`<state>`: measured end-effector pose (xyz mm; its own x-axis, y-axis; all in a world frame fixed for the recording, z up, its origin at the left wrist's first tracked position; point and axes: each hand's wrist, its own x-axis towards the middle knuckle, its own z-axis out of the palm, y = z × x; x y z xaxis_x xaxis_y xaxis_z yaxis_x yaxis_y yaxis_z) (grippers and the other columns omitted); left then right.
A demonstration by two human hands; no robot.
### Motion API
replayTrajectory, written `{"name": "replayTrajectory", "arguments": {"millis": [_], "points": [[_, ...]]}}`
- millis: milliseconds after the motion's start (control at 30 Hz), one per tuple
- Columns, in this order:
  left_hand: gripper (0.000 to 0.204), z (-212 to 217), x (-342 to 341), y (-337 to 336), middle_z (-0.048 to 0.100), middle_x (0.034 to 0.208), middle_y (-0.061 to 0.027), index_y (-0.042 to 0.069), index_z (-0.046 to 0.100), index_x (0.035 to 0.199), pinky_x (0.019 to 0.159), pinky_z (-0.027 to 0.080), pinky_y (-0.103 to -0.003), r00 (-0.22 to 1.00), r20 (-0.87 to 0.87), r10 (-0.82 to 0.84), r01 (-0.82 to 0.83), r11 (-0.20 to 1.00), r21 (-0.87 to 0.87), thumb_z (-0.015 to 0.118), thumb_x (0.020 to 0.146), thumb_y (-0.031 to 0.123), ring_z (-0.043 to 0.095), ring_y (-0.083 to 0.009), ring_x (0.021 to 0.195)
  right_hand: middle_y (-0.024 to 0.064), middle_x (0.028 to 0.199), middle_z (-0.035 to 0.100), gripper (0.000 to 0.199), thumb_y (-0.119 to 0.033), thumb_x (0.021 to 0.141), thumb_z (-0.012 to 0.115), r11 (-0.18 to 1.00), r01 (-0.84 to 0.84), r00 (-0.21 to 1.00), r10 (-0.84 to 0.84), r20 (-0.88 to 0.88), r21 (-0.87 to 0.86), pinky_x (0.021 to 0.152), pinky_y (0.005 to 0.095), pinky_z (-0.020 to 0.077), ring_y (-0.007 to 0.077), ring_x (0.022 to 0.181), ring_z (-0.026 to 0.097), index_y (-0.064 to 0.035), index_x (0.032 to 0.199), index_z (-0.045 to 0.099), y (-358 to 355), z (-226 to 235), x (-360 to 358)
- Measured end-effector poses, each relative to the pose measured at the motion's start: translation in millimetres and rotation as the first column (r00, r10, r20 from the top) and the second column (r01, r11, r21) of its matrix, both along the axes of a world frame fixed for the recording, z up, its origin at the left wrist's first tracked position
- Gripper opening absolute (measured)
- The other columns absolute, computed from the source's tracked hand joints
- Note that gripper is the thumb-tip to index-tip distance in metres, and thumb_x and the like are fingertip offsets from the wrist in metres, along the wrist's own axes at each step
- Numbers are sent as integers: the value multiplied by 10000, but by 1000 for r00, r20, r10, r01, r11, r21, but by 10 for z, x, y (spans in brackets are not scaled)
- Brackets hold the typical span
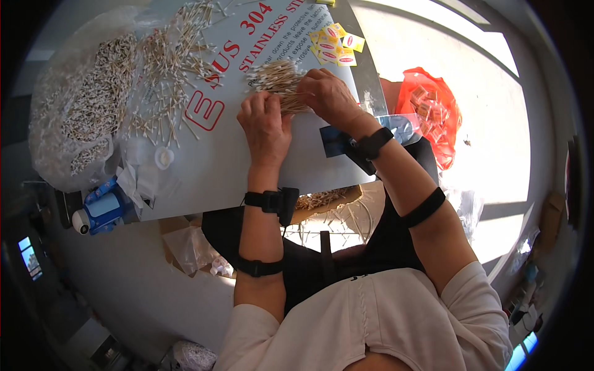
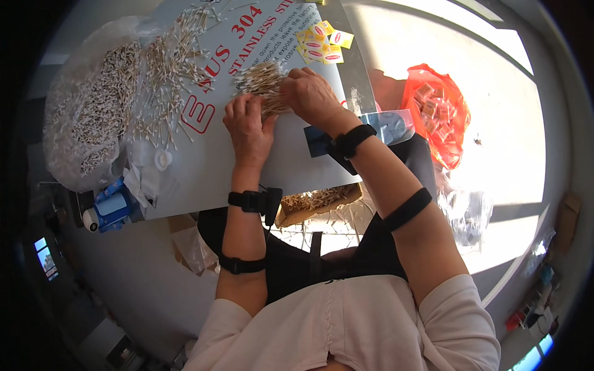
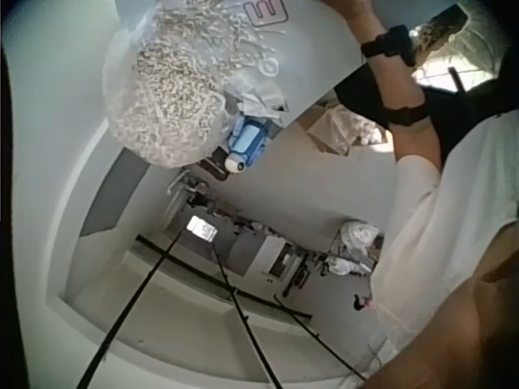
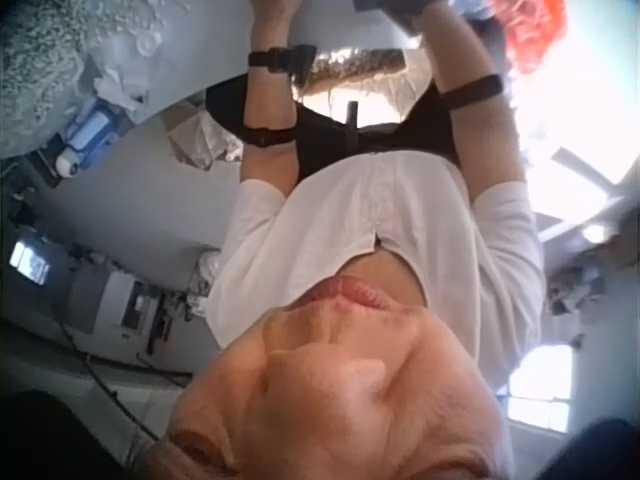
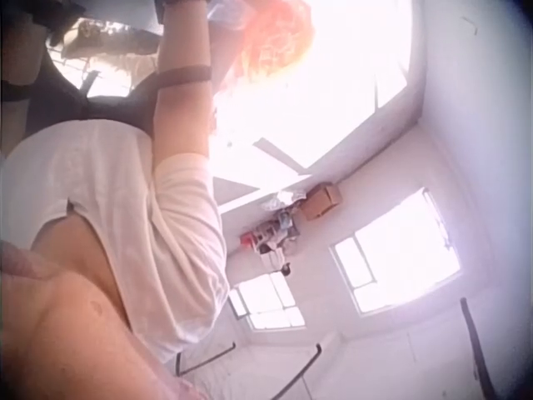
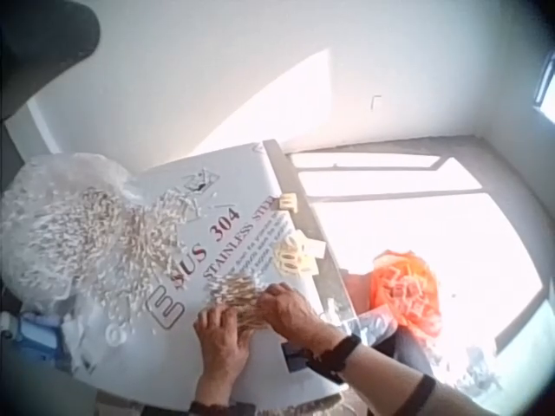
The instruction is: Picking up individual cotton swabs from a bulk pile, aligning them on a template, and placing them into small plastic bags.
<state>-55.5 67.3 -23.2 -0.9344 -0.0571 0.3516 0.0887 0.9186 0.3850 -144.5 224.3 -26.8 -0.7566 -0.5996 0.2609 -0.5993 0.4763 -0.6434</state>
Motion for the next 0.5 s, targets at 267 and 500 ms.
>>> {"name": "replayTrajectory", "arguments": {"millis": [267, 500], "points": [[404, -23, -3, -20, 550, 1123, -69, 98, 609, 1083, 942, 373, -478, 999, -29, -37, 36, 998, -50, 772, 715, 119, 467, -304, 1153, 115, 845, 624, 70, -119, 846, 643, 993, -45, 999, 48, -25, 113, 699, 438, 502, 351, 822, 630, -54, 873, 639, -62, 6, -183], [455, 160, 24, 24, 549, 1113, -62, 102, 614, 1074, 917, 389, -455, 1000, -4, -17, 17, 1000, -18, 801, 660, 78, 473, -297, 1131, 112, 840, 639, 86, -158, 815, 646, 994, -70, 996, 65, 62, 80, 734, 433, 505, 345, 841, 638, -94, 864, 677, 7, 73, -192]]}}
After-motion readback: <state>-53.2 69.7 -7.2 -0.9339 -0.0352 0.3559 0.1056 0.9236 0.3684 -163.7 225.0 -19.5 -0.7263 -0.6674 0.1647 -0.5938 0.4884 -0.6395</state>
